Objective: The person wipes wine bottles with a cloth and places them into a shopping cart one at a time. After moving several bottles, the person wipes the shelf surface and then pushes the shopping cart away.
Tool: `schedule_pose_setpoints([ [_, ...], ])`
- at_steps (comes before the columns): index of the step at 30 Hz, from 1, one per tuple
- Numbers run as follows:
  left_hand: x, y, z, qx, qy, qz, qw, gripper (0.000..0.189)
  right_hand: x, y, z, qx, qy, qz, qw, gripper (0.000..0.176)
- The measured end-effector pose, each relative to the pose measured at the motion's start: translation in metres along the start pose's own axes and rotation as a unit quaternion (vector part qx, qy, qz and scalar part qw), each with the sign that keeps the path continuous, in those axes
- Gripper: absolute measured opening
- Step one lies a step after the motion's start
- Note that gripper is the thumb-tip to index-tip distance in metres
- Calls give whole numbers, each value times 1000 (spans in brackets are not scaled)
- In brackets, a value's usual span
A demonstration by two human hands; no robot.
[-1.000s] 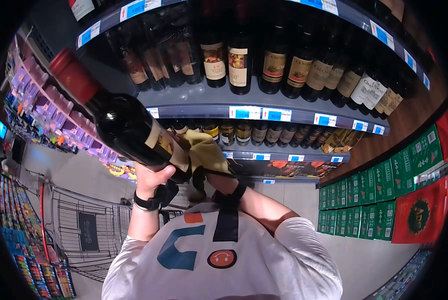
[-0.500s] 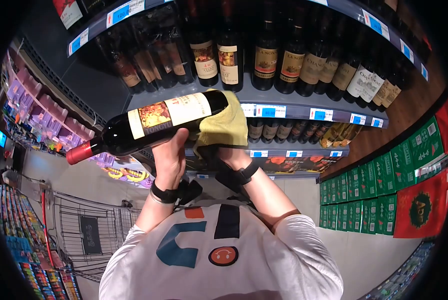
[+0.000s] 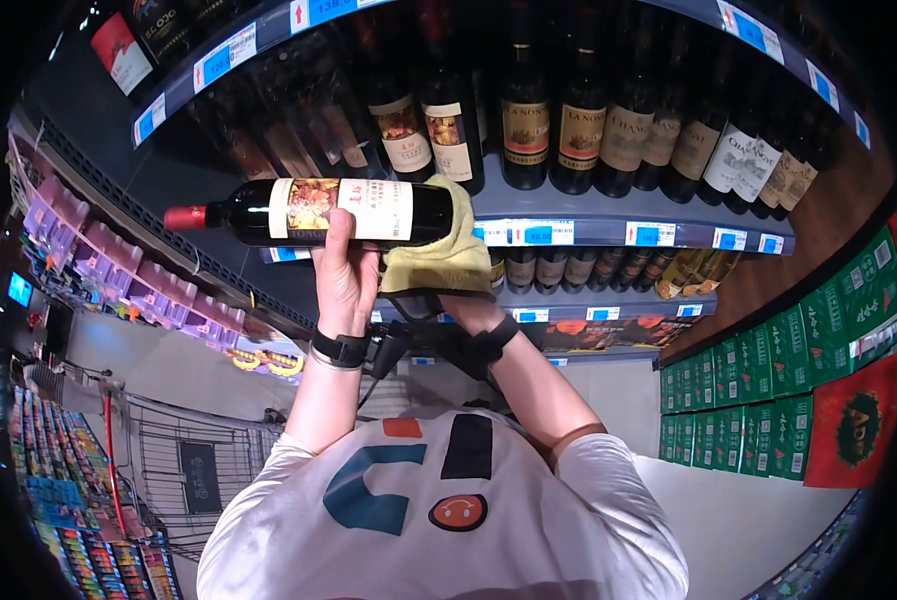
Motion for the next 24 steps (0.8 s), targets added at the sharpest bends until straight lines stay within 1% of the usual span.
schedule_pose_setpoints([
  [3, 9, 2, 10, 21, 23, 32, 999, 47, -8, -13, 10, 77, -21, -52, 995, 48],
  [4, 13, 4, 17, 34, 34, 37, 998, 51, -10, -7, 14, 4, -24, -37, 999, 58],
  [6, 21, 1, 18, 114, 75, 30, 990, 55, -3, 24, 26, -98, -81, 9, 992, 56],
  [7, 27, 0, 18, 153, 96, 24, 983, 57, -8, 8, 27, 74, -85, -21, 993, 59],
  [8, 34, -1, 22, 194, 106, 22, 975, 62, -12, 2, 28, 244, -109, -48, 962, 61],
  [9, 41, -1, 25, 231, 118, 3, 966, 62, -21, -1, 37, 129, -99, -78, 984, 64],
  [10, 51, -1, 33, 278, 134, 2, 951, 59, -26, 19, 50, 12, -86, -107, 990, 67],
  [11, 60, -2, 40, 324, 149, 0, 934, 56, -28, 42, 61, -105, -72, -134, 983, 70],
  [12, 66, -3, 41, 357, 149, 7, 922, 49, -26, 67, 65, -116, -98, -159, 976, 76],
  [13, 73, -2, 45, 387, 149, 9, 910, 46, -26, 67, 66, -138, -108, -164, 971, 74],
  [15, 86, 1, 54, 396, 181, 53, 899, 52, -28, 67, 68, -183, -129, -172, 959, 69],
  [16, 93, 4, 58, 399, 192, 57, 895, 54, -30, 61, 69, -144, -135, -116, 973, 68],
  [18, 104, 10, 62, 403, 211, 65, 888, 60, -31, 53, 73, -83, -142, -113, 980, 42],
  [20, 112, 15, 62, 383, 221, 89, 893, 64, -19, 88, 78, -121, -131, -104, 979, 26],
  [22, 116, 17, 60, 358, 225, 107, 900, 70, -15, 94, 86, -148, -101, -86, 980, 27],
  [24, 126, 19, 66, 345, 238, 142, 897, 72, -11, 97, 91, -185, -83, -69, 977, 29],
])
Point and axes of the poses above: each hand's wrist, its own x-axis towards the middle knuckle, its own z-axis out of the back of the hand, y = z × x, the point moved 1 cm from there along x, towards the middle knuckle, and after that the axes turned 10 degrees about y, right-handed, at the moved point
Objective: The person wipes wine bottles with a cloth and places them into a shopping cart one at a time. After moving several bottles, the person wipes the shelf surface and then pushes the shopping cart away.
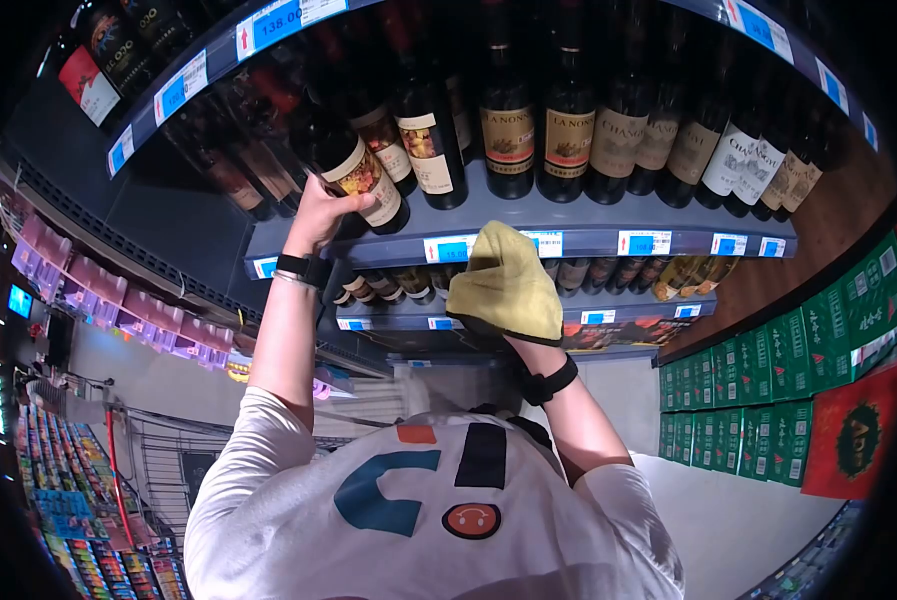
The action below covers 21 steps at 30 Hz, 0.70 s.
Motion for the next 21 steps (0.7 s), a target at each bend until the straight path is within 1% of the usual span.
schedule_pose_setpoints([
  [2, 4, 0, 4, -25, 24, 25, 999, 74, 7, 2, 3, -47, 0, 21, 999, 32],
  [4, 9, 4, 10, -34, 29, 41, 998, 74, 19, -14, -4, -51, -59, 90, 993, 34],
  [5, 11, 5, 11, -39, 31, 48, 998, 74, 22, -27, -10, -26, -75, 98, 992, 33],
  [6, 12, 4, 13, -42, 40, 63, 996, 78, 24, -41, -17, -2, -90, 108, 990, 33],
  [7, 11, 3, 11, -33, 26, 51, 998, 80, 27, -54, -24, 22, -105, 118, 987, 34],
  [8, 9, 2, 9, -23, 12, 39, 999, 81, 28, -73, -42, 170, -131, 80, 973, 36],
  [9, 7, 1, 7, -12, -2, 26, 1000, 83, 28, -85, -53, 313, -154, 41, 936, 38],
  [10, 6, 1, 5, -23, -9, 15, 1000, 84, 30, -79, -51, 386, -87, 57, 916, 47],
  [11, 4, 2, 3, -34, -17, 4, 999, 85, 33, -66, -41, 37, -63, 122, 990, 47],
  [12, 2, 4, 1, -44, -24, -7, 999, 86, 43, -64, -44, -22, -68, 155, 985, 48],
  [13, -1, 8, -3, -20, -46, -20, 999, 86, 54, -62, -50, -82, -73, 187, 976, 48],
  [15, -14, 16, -13, 158, -142, 14, 977, 89, 72, -59, -62, -127, -121, 208, 962, 48],
  [16, -26, 17, -34, 404, -209, 44, 890, 93, 77, -66, -79, -45, -138, 186, 972, 47],
  [17, -29, 23, -42, 434, -231, 50, 869, 94, 79, -67, -77, -31, -90, 190, 977, 51],
  [19, -30, 27, -52, 434, -244, 73, 864, 92, 91, -62, -87, -101, -116, 75, 985, 57],
  [20, -29, 35, -49, 431, -265, 58, 860, 90, 93, -38, -79, -64, -94, 34, 993, 62],
  [21, -28, 41, -44, 400, -254, 52, 879, 87, 96, -38, -81, -82, -118, 61, 988, 61],
])
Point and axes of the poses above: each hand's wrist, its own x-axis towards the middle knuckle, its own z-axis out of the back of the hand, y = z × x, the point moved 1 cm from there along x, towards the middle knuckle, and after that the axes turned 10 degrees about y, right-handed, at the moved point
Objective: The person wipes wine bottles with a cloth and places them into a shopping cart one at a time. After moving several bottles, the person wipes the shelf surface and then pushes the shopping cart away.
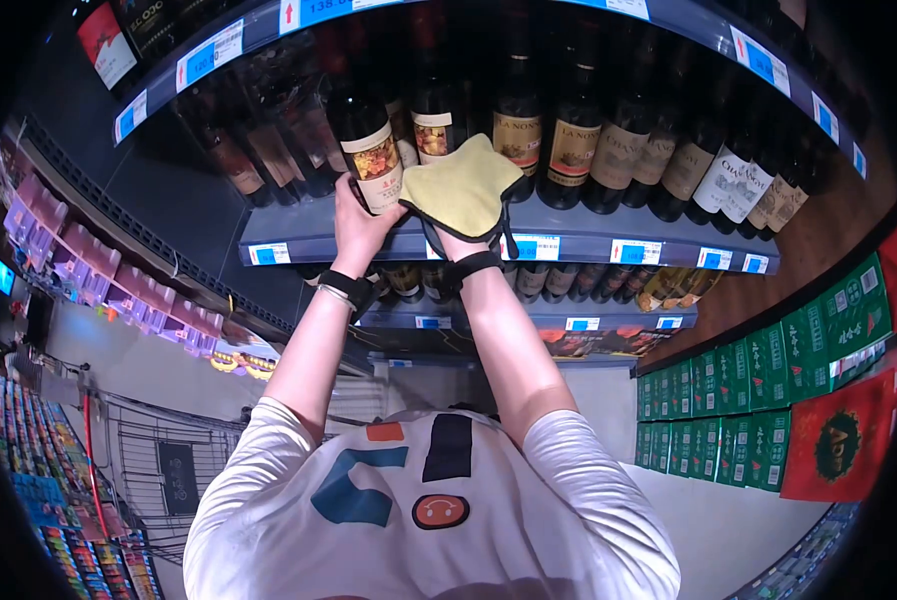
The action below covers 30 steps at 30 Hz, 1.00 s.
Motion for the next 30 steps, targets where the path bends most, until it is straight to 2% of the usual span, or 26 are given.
schedule_pose_setpoints([
  [2, 3, 11, 0, -72, 29, -5, 997, 83, 7, -9, -12, -32, -50, 53, 997, 61],
  [3, 4, 14, 1, -101, 38, -3, 994, 81, 11, -17, -20, 2, -36, 43, 998, 63],
  [4, 4, 16, 2, -130, 46, -1, 991, 80, 15, 13, 0, 8, -11, -6, 1000, 63],
  [6, 2, 21, 4, -159, 54, -6, 986, 77, 23, -11, -19, -23, -69, 53, 996, 66],
  [7, 2, 24, 5, -160, 55, -14, 985, 76, 29, -3, -16, -60, -124, 72, 988, 57],
  [10, 2, 30, 4, -169, 63, -20, 983, 78, 43, -10, -17, -116, -114, 82, 983, 46],
  [11, 2, 31, 4, -173, 67, -20, 982, 79, 46, -9, -15, -91, -51, 13, 994, 45],
  [14, 3, 33, 4, -203, 70, -34, 976, 78, 53, -20, -19, -85, -43, 11, 995, 46],
  [18, 6, 46, -1, -224, 79, -53, 970, 79, 48, -14, -4, -41, 0, 36, 998, 45],
  [22, 7, 50, -1, -244, 87, -69, 964, 79, 43, -22, 3, -85, 54, 66, 993, 46],
  [30, 7, 52, -3, -260, 95, -67, 959, 78, 36, -18, 16, -132, 66, 68, 987, 46],
])
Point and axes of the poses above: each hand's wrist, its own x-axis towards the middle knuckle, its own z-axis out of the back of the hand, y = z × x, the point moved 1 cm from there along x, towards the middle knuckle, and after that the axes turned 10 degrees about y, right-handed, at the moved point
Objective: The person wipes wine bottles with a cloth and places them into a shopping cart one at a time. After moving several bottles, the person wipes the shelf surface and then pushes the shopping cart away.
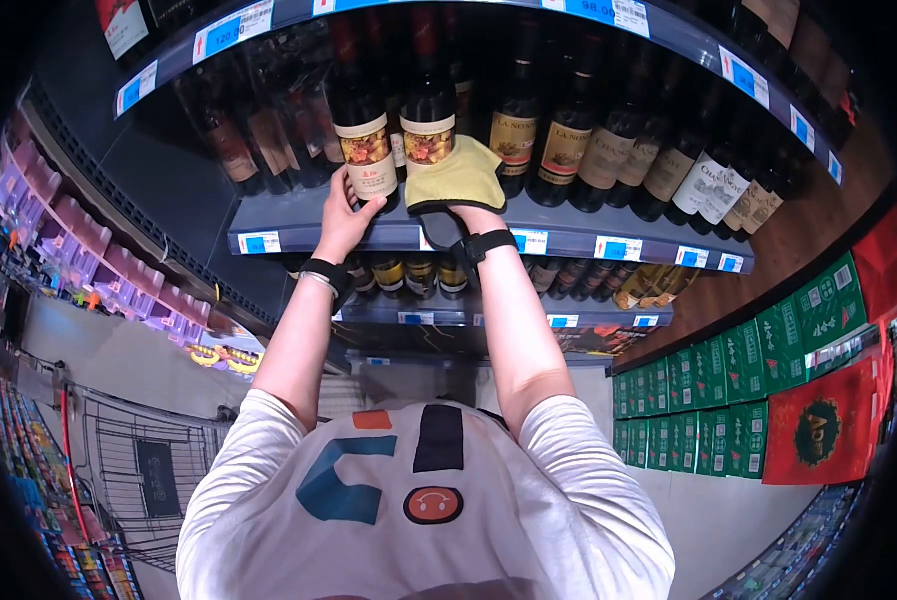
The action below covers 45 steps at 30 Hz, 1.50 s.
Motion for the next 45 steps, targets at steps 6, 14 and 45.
schedule_pose_setpoints([
  [6, -2, -3, -1, 35, -4, -3, 999, 75, -24, 7, 15, -22, -26, -1, 999, 45],
  [14, -11, -5, 2, 56, -35, -33, 997, 84, -130, 25, 69, 669, -112, -104, 727, 56],
  [45, 108, -69, -196, -104, 25, 99, 989, 66, -270, -175, 167, 287, 84, -195, 934, 40],
])
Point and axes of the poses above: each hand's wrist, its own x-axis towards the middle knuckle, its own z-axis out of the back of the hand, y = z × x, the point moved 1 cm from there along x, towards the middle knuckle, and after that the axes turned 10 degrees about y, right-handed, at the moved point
